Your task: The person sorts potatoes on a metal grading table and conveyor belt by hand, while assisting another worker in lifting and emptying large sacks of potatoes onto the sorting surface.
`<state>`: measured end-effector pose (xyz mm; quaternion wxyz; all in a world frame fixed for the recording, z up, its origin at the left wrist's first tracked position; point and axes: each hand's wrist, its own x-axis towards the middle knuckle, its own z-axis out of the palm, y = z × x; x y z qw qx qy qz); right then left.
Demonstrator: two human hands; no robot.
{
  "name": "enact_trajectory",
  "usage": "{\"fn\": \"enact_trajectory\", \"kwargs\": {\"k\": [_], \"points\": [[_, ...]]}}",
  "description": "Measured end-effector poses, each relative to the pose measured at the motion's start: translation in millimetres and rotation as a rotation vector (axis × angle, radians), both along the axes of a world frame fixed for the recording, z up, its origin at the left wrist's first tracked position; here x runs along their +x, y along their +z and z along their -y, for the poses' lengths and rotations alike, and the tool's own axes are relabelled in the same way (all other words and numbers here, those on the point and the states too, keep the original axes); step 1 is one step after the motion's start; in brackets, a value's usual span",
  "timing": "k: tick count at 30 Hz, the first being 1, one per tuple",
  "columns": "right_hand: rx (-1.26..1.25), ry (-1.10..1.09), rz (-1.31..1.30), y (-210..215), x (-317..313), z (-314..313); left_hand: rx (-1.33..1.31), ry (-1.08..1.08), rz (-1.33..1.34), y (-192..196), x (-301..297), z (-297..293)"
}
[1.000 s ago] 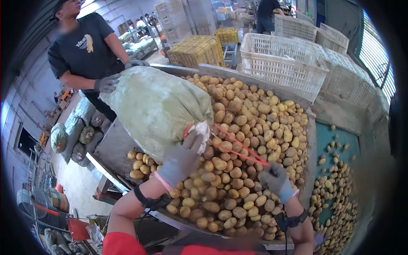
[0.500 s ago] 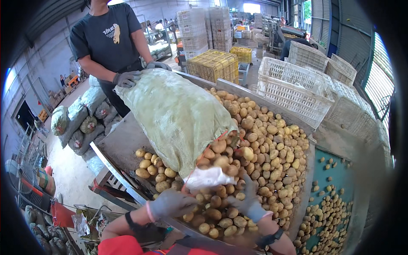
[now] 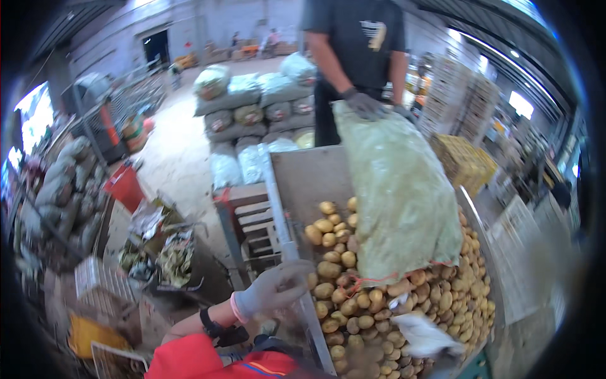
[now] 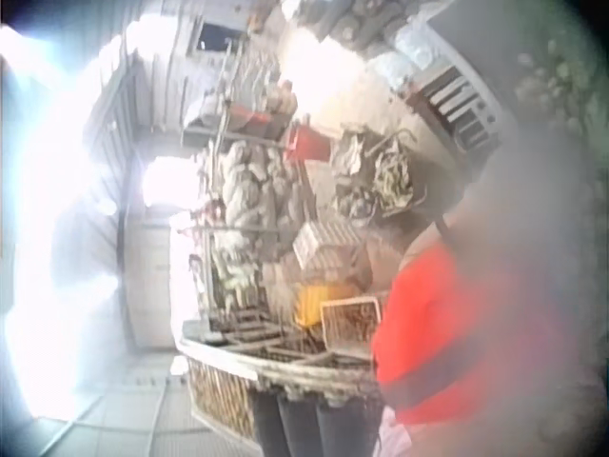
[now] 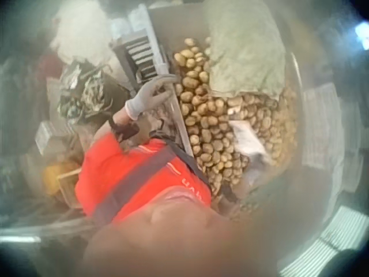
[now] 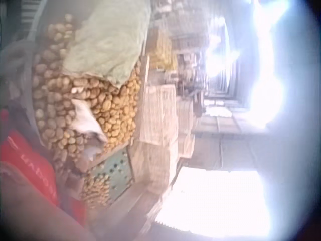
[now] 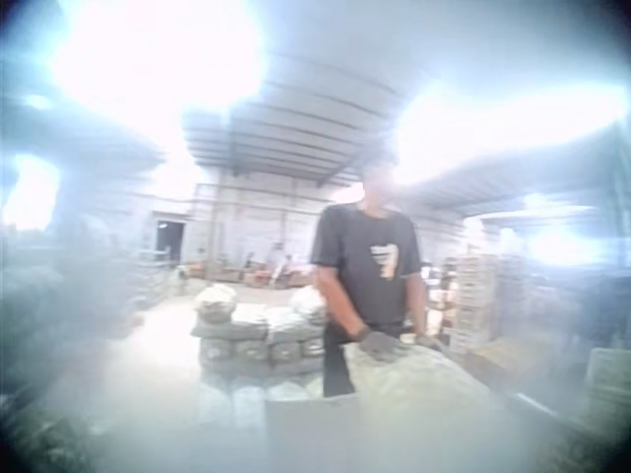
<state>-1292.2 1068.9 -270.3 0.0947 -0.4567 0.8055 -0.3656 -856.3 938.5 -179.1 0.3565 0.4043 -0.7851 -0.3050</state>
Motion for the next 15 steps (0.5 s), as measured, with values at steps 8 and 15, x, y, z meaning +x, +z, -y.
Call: {"fn": "enact_trajectory", "kwargs": {"k": [8,15], "points": [[-0.315,0.334,-0.065,60.4,73.2,25.3,0.604,-0.263,-0.279,-46.9,-6.2,-44.6],[-0.399,1.046,0.037,69.8,240.1,79.3,0.558,-0.301,-0.683,-57.8,21.7,-41.7]]}}
